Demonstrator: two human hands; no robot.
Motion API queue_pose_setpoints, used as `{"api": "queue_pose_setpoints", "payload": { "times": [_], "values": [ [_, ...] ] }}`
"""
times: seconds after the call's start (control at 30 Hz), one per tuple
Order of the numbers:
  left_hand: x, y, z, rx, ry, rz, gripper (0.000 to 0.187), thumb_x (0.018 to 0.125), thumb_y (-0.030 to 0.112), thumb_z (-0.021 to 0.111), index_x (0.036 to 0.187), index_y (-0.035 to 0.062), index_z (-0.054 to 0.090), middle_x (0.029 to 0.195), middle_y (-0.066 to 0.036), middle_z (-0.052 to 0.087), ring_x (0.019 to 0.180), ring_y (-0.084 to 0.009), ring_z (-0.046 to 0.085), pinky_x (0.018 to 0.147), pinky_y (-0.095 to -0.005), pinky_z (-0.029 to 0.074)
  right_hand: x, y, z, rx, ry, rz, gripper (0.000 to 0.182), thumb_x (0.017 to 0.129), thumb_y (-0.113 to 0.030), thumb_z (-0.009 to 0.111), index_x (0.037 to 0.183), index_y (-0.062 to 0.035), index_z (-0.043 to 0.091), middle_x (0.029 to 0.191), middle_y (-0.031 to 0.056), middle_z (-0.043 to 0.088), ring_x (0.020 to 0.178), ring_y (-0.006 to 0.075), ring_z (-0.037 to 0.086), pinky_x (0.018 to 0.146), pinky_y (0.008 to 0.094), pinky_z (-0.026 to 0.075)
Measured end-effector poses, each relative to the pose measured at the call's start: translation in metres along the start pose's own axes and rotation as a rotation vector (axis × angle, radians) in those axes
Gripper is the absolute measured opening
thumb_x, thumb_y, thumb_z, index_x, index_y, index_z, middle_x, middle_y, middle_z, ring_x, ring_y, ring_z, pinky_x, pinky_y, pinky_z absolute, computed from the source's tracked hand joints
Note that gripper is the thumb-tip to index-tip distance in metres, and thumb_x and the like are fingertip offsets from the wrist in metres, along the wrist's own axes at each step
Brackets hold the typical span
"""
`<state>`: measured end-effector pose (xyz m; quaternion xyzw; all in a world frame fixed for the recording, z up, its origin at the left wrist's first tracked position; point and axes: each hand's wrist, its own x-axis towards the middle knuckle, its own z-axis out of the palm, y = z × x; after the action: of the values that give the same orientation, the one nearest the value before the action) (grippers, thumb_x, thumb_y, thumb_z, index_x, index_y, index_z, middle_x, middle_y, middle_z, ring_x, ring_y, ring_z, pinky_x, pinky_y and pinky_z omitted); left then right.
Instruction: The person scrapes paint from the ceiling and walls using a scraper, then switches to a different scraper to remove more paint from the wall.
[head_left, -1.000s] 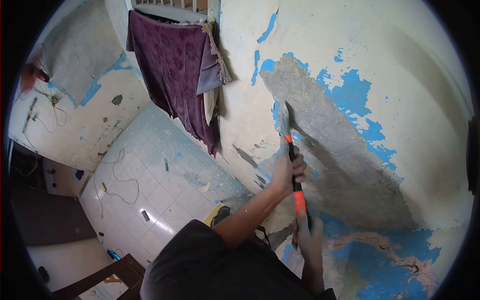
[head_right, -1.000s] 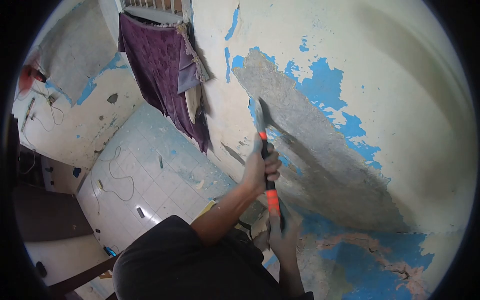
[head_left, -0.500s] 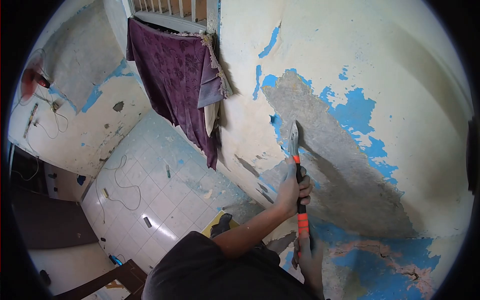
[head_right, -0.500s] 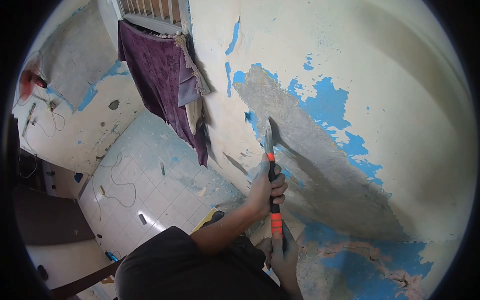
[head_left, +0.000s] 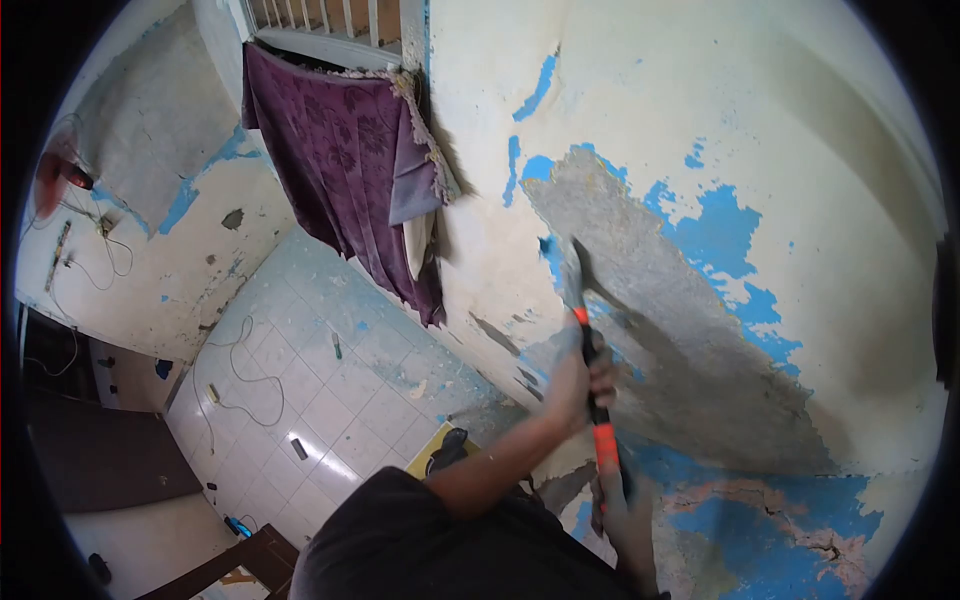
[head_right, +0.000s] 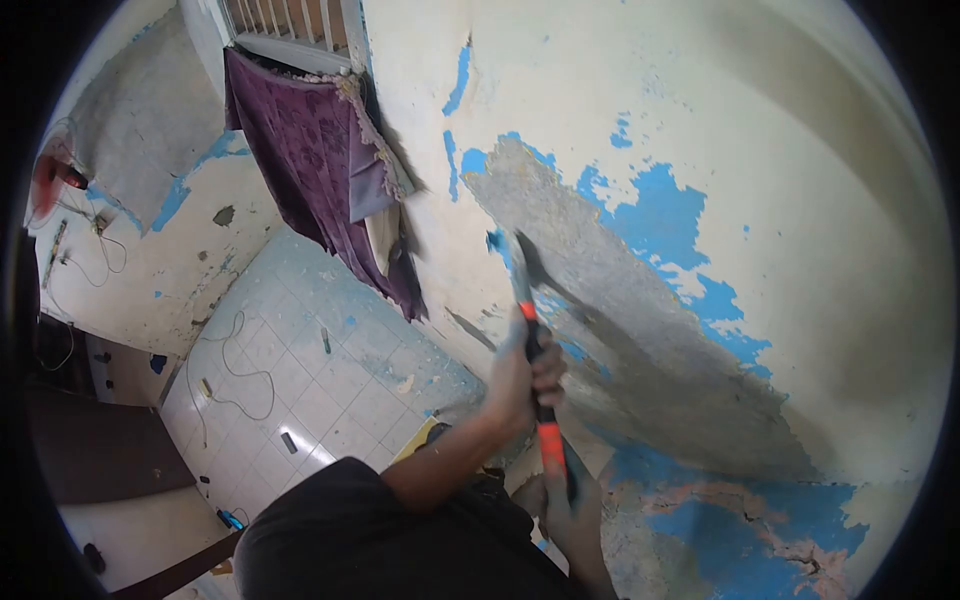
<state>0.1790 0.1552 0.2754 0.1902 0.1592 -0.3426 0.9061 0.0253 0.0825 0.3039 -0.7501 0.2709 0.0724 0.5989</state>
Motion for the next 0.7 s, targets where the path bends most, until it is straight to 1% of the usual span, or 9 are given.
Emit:
{"api": "queue_pose_setpoints", "payload": {
  "times": [0.07, 0.13, 0.17, 0.27, 0.37, 0.47, 0.57, 0.67, 0.7],
  "values": [
    [-0.001, 0.0, 0.008, -0.041, 0.038, -0.035, 0.048, 0.095, 0.063, 0.03, 0.081, 0.0179, 0.037, 0.057, 0.007, 0.023, 0.044, -0.005, 0.021, 0.039, -0.0209, 0.018, -0.006, -0.007, -0.006, 0.005, 0.025, 0.056, 0.042, 0.098, -0.024, 0.05, 0.129, 0.0032, 0.052, 0.06, -0.0012, 0.047, 0.054, 0.0043, 0.044, 0.049, 0.023, 0.035],
    [0.016, 0.016, -0.009, -0.018, 0.009, 0.081, 0.049, 0.095, 0.064, 0.03, 0.081, 0.0174, 0.037, 0.057, 0.007, 0.023, 0.044, -0.0055, 0.021, 0.039, -0.0212, 0.019, 0.017, -0.01, 0.005, -0.023, -0.016, -0.056, 0.032, 0.099, -0.028, 0.048, 0.107, 0.0015, 0.054, 0.058, -0.0006, 0.045, 0.042, 0.0061, 0.04, 0.038, 0.0239, 0.031],
    [0.022, 0.021, -0.016, -0.004, -0.005, 0.137, 0.049, 0.095, 0.064, 0.03, 0.081, 0.0172, 0.037, 0.057, 0.007, 0.023, 0.044, -0.0057, 0.021, 0.039, -0.0213, 0.019, 0.025, -0.007, 0.01, -0.033, -0.037, -0.112, 0.032, 0.099, -0.031, 0.047, 0.096, 0.0006, 0.054, 0.057, -0.0003, 0.043, 0.036, 0.007, 0.039, 0.032, 0.0244, 0.029],
    [0.018, 0.018, -0.022, -0.013, -0.001, 0.073, 0.049, 0.095, 0.064, 0.029, 0.082, 0.0174, 0.038, 0.057, 0.008, 0.023, 0.044, -0.0056, 0.021, 0.038, -0.0217, 0.019, 0.025, 0.011, 0.017, 0.083, -0.047, -0.045, 0.032, 0.099, -0.024, 0.048, 0.112, 0.0045, 0.055, 0.058, -0.0018, 0.045, 0.045, 0.0045, 0.041, 0.042, 0.0223, 0.032],
    [0.017, 0.006, -0.025, 0.009, 0.007, 0.02, 0.05, 0.093, 0.066, 0.031, 0.083, 0.0176, 0.039, 0.057, 0.008, 0.024, 0.045, -0.0055, 0.022, 0.038, -0.0218, 0.02, 0.018, 0.008, 0.015, 0.104, -0.059, 0.043, 0.028, 0.099, -0.024, 0.047, 0.104, 0.0029, 0.054, 0.057, -0.0023, 0.044, 0.041, 0.0048, 0.039, 0.039, 0.0223, 0.03],
    [0.004, -0.005, -0.014, 0.055, 0.037, -0.056, 0.051, 0.092, 0.067, 0.032, 0.082, 0.0175, 0.037, 0.057, 0.007, 0.025, 0.044, -0.006, 0.024, 0.039, -0.022, 0.021, -0.001, 0.03, 0.012, 0.123, -0.029, 0.002, 0.04, 0.099, -0.035, 0.047, 0.112, 0.0022, 0.054, 0.058, -0.0011, 0.041, 0.038, 0.0069, 0.038, 0.033, 0.0242, 0.029],
    [0.001, -0.017, -0.008, 0.055, -0.036, -0.126, 0.052, 0.092, 0.068, 0.032, 0.081, 0.0177, 0.036, 0.056, 0.006, 0.026, 0.043, -0.0065, 0.025, 0.039, -0.0228, 0.022, -0.008, 0.048, 0.0, 0.108, 0.039, -0.015, 0.04, 0.099, -0.035, 0.047, 0.113, 0.0021, 0.054, 0.058, -0.0015, 0.041, 0.039, 0.0056, 0.037, 0.035, 0.0238, 0.029],
    [0.01, -0.003, -0.012, 0.029, -0.01, -0.04, 0.054, 0.091, 0.07, 0.031, 0.079, 0.0176, 0.036, 0.055, 0.006, 0.026, 0.043, -0.0073, 0.024, 0.038, -0.0235, 0.022, 0.014, 0.055, 0.004, -0.026, 0.05, -0.162, 0.041, 0.099, -0.035, 0.047, 0.114, 0.0023, 0.054, 0.057, -0.0024, 0.042, 0.04, 0.0043, 0.036, 0.036, 0.0229, 0.028],
    [0.012, 0.005, -0.014, 0.022, 0.02, -0.015, 0.054, 0.091, 0.07, 0.03, 0.079, 0.0176, 0.036, 0.055, 0.006, 0.026, 0.043, -0.0074, 0.024, 0.038, -0.0235, 0.022, 0.015, 0.05, 0.006, -0.023, 0.051, -0.159, 0.041, 0.099, -0.035, 0.047, 0.113, 0.0025, 0.054, 0.057, -0.0027, 0.042, 0.041, 0.004, 0.036, 0.037, 0.0225, 0.028]
  ]
}}
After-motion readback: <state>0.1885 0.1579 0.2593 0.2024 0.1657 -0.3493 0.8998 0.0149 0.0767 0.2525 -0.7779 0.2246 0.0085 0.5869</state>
